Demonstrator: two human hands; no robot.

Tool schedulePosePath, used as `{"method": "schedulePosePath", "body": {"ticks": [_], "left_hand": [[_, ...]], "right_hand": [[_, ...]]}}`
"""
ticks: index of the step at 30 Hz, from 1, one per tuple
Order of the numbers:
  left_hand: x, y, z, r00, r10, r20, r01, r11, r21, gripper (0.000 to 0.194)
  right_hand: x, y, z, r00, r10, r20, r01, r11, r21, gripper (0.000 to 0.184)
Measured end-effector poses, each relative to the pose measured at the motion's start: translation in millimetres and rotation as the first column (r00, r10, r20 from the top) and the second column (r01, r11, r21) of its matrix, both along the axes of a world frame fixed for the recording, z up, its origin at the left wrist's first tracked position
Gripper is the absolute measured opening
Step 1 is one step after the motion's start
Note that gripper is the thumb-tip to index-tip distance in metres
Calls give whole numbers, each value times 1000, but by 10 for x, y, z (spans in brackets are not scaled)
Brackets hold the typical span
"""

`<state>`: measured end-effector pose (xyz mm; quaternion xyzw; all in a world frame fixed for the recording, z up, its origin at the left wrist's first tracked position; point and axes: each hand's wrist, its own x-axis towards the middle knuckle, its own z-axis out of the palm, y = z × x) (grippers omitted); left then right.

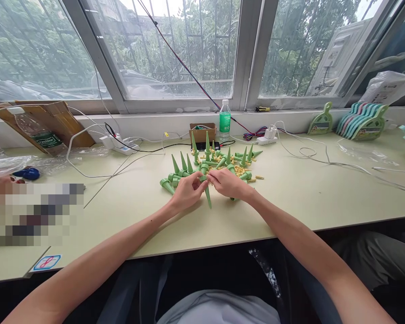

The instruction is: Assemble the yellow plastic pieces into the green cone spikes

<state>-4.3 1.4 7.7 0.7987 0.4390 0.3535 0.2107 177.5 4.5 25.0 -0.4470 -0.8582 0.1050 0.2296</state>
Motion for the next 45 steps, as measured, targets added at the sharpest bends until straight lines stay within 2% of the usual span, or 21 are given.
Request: {"method": "schedulePosePath", "body": {"ticks": [5,12,26,39,45], "left_hand": [[0,-7,29,998,43,56,-44,999,9,26],[12,-8,37,995,45,94,-48,998,27,25],[21,-28,26,995,20,100,-27,997,68,26],[-1,12,32,971,59,230,-44,997,-70,31],[7,4,29,974,70,215,-67,997,-23,29]], "right_hand": [[-7,12,5,986,31,-166,-33,999,-12,29],[-6,55,-35,959,59,-277,-52,998,33,28],[-20,50,-14,946,23,-325,-22,1000,6,26],[-22,17,15,942,32,-335,-35,999,-3,24],[-27,23,12,940,38,-338,-41,999,-1,24]]}}
